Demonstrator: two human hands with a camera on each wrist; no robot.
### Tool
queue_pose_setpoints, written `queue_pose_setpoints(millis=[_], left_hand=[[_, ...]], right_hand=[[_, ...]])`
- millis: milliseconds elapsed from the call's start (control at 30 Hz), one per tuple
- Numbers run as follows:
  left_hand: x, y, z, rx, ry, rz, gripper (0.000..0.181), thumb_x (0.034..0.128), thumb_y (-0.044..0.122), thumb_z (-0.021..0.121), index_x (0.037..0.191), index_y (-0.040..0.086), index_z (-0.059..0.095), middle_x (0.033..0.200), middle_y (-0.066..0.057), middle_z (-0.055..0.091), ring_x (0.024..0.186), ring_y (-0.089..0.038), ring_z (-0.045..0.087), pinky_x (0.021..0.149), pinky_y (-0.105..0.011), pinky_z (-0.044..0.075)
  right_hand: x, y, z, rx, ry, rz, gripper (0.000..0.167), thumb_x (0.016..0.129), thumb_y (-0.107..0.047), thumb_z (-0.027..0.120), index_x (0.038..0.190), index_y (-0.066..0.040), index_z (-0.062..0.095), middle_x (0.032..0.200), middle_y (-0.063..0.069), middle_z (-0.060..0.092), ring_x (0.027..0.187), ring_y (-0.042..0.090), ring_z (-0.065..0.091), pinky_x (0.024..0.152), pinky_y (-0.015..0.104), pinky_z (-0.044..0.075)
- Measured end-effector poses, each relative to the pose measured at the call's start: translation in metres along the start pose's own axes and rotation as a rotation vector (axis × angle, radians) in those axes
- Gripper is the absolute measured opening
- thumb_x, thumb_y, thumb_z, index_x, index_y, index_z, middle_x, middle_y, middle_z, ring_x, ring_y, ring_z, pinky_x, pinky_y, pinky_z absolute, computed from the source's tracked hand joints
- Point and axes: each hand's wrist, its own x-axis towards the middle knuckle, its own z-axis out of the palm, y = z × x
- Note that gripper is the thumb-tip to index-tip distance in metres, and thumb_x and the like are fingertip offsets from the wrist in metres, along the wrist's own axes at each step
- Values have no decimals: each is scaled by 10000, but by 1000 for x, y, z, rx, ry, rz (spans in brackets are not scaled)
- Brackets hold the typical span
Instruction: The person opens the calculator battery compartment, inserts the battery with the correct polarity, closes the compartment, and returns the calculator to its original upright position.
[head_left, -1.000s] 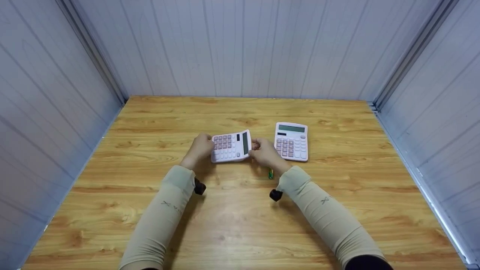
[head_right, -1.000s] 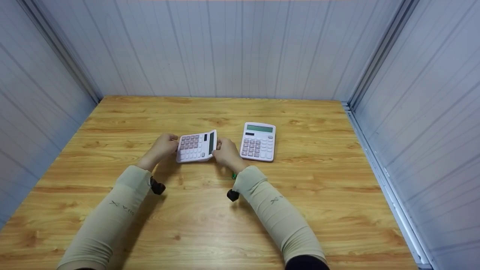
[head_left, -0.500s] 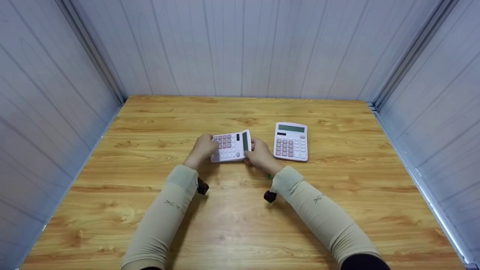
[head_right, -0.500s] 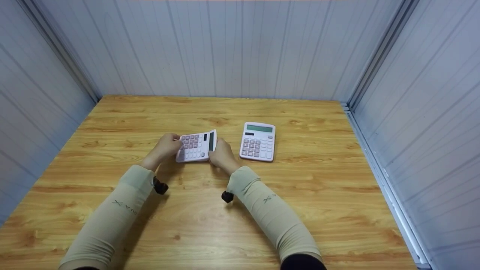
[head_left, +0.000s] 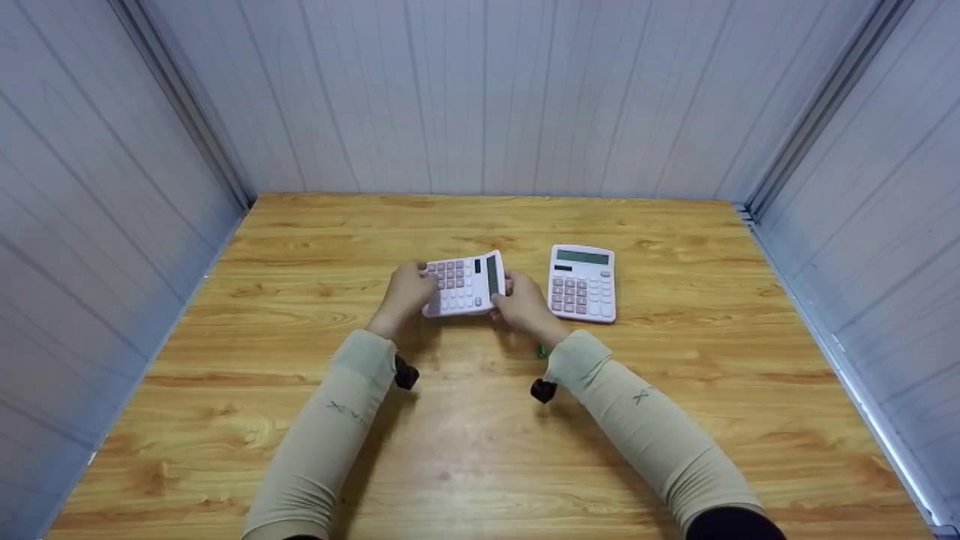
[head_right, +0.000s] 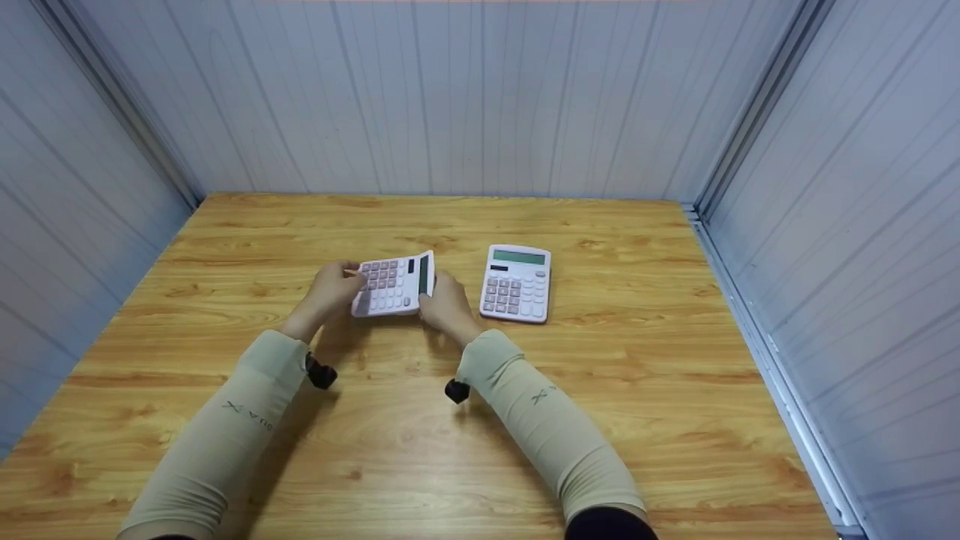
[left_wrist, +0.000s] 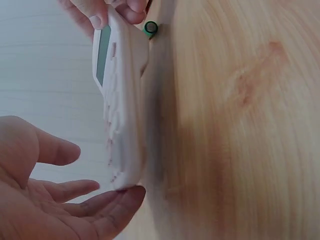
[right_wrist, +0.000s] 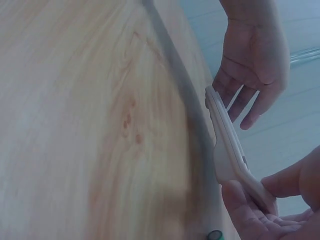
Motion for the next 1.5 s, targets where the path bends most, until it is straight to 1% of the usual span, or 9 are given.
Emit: queue_pose_setpoints(millis=[133, 267, 433, 533, 733, 1000, 1167, 1400, 1500], left_hand=[[-1, 4, -2, -68, 13, -3, 588, 1058, 161, 534, 1559, -130, 440, 1509, -323, 567, 1393, -394, 572, 1208, -502, 495], [-3, 10, -5, -174, 14, -35, 590, 1077, 167, 537, 1585, -105, 414, 1538, -295, 537, 1404, -370, 556, 1206, -470, 497], [-3, 19, -8, -285, 25, -75, 578, 1065, 126, 517, 1589, -96, 415, 1493, -267, 562, 1282, -315, 608, 1093, -427, 582], [-2, 23, -8, -311, 27, -75, 553, 1052, 83, 495, 1566, -113, 439, 1449, -276, 591, 1191, -304, 651, 1004, -391, 634], [-2, 25, -6, -358, 18, -58, 500, 1049, 2, 478, 1528, -138, 478, 1410, -283, 621, 1101, -278, 687, 896, -306, 661], [-7, 29, -2, -428, -24, -20, 499, 1032, -56, 468, 1521, -152, 488, 1358, -286, 656, 1027, -266, 712, 909, -359, 672], [-12, 34, 0, -463, -61, -32, 520, 1010, -68, 486, 1526, -133, 495, 1301, -229, 659, 1003, -226, 705, 842, -300, 668], [-18, 38, 3, -502, -105, -33, 538, 987, -83, 497, 1522, -138, 490, 1374, -289, 666, 982, -221, 719, 803, -279, 665], [-21, 38, 5, -526, -115, -27, 525, 986, -87, 510, 1509, -136, 501, 1343, -277, 672, 940, -206, 721, 790, -280, 667]], right_hand=[[-3, -5, -6, 16, 16, -20, 560, 1043, 45, 577, 1583, 82, 436, 1220, 268, 744, 830, 290, 755, 844, 429, 686], [-6, -11, -13, 31, 34, -34, 560, 1041, 53, 578, 1581, 92, 435, 1210, 282, 740, 805, 284, 753, 841, 439, 685], [-10, -16, -24, 75, 51, -53, 568, 1035, 68, 569, 1587, 90, 436, 1193, 283, 726, 693, 156, 693, 726, 322, 674], [-12, -19, -29, 108, 58, -63, 573, 1027, 83, 558, 1586, 104, 430, 1205, 297, 721, 655, 109, 667, 645, 234, 635], [-17, -19, -39, 114, 49, -60, 567, 1040, 77, 561, 1589, 105, 422, 1172, 247, 706, 664, 117, 680, 694, 281, 665], [-25, -17, -51, 111, 50, -79, 539, 1036, 86, 568, 1563, 103, 458, 1153, 244, 704, 714, 161, 713, 714, 300, 678], [-31, -15, -60, 111, 51, -101, 530, 1032, 61, 567, 1553, 92, 476, 1114, 197, 699, 706, 158, 709, 645, 245, 644], [-37, -11, -69, 122, 48, -92, 522, 1021, 43, 567, 1536, 91, 499, 1149, 227, 735, 734, 182, 737, 587, 189, 596], [-39, -9, -72, 130, 50, -78, 529, 1013, 39, 579, 1535, 86, 504, 1120, 197, 741, 746, 187, 745, 592, 194, 596]])
